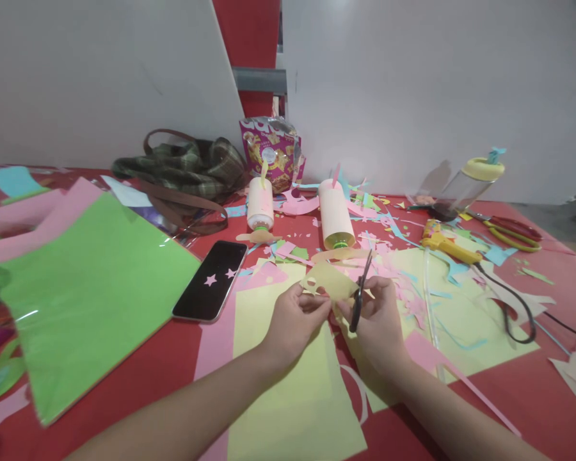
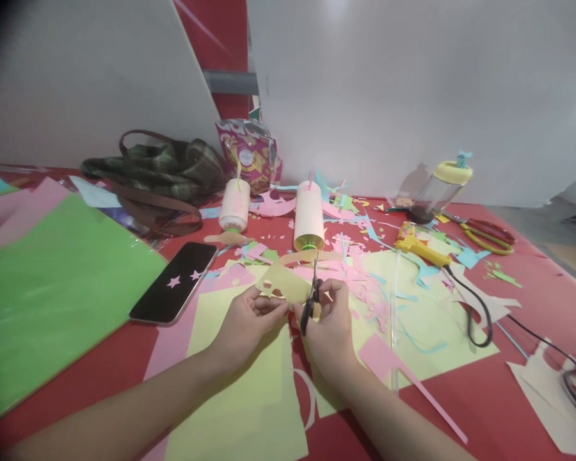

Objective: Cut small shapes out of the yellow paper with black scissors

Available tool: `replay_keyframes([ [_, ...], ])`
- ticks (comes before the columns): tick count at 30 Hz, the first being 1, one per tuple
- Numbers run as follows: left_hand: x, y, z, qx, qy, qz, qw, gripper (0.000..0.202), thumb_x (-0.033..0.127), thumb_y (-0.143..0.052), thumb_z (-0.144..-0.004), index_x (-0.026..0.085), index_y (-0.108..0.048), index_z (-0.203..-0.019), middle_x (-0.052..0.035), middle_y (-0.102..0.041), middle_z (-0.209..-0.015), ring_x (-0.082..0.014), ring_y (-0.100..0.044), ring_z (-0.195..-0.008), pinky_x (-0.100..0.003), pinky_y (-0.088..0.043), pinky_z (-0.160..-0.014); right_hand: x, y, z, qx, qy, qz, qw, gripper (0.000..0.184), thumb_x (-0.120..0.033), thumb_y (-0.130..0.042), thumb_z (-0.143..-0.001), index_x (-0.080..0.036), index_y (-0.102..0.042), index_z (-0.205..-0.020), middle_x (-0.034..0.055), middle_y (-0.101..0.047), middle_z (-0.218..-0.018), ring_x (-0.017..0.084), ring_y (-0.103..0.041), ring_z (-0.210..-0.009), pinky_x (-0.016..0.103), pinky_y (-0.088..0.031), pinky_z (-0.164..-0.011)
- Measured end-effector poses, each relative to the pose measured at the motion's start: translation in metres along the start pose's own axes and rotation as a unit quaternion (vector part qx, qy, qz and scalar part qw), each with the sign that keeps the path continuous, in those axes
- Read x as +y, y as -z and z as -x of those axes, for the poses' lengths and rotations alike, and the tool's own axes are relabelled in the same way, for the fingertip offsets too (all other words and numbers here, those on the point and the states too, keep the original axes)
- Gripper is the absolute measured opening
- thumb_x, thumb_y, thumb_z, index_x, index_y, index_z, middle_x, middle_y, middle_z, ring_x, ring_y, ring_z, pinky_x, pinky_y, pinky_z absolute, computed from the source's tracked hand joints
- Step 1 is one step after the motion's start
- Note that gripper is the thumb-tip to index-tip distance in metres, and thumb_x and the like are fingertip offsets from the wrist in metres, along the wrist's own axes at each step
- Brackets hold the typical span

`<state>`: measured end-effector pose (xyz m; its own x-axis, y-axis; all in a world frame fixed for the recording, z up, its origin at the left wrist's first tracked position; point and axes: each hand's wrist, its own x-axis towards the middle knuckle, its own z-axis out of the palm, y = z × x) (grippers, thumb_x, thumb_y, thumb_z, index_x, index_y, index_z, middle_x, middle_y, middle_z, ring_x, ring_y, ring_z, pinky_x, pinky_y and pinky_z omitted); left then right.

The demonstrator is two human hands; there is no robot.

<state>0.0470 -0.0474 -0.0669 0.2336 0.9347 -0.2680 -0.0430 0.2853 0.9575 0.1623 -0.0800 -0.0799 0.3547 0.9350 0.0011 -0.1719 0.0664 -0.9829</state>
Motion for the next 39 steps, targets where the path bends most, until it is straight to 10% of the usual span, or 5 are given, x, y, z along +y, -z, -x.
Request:
replay_keyframes([
  [17,0.002,0.007,-0.002,-0.106,-0.085,-0.044,0.990,0.009,0.020,-0.046,-0.071,0.013,-0.052,-0.069,-0.0045,-0.061,-0.065,-0.0152,-0.059,-0.063,-0.027,-0.047,-0.062,-0.006,0.001,-0.003,-0.039,-0.059,-0.014,0.997,0.033,-0.013,-0.058,-0.066,-0.028,-0.032,-0.082,-0.0088,-0.043,-0.065,0.006,-0.044,-0.041,0.017,-0.036,-0.035],
  [26,0.008,0.014,-0.004,-0.116,-0.184,-0.324,0.921,0.036,0.027,-0.042,-0.075,0.017,-0.042,-0.040,0.0048,-0.029,-0.036,-0.0068,-0.029,-0.035,-0.021,-0.024,-0.039,-0.007,0.002,-0.002,-0.062,-0.063,-0.011,0.996,0.037,-0.009,-0.060,-0.062,-0.027,-0.035,-0.083,-0.0082,-0.045,-0.065,0.006,-0.043,-0.046,0.017,-0.037,-0.040],
  [39,0.008,0.016,-0.014,-0.027,-0.031,-0.022,0.999,0.037,0.038,-0.045,-0.075,0.016,-0.033,-0.047,0.0058,-0.030,-0.043,-0.0045,-0.027,-0.038,-0.018,-0.023,-0.038,-0.009,-0.003,0.004,-0.163,-0.149,-0.135,0.966,0.016,-0.031,-0.051,-0.076,-0.026,-0.037,-0.081,-0.0034,-0.052,-0.067,0.013,-0.055,-0.061,0.028,-0.044,-0.056],
])
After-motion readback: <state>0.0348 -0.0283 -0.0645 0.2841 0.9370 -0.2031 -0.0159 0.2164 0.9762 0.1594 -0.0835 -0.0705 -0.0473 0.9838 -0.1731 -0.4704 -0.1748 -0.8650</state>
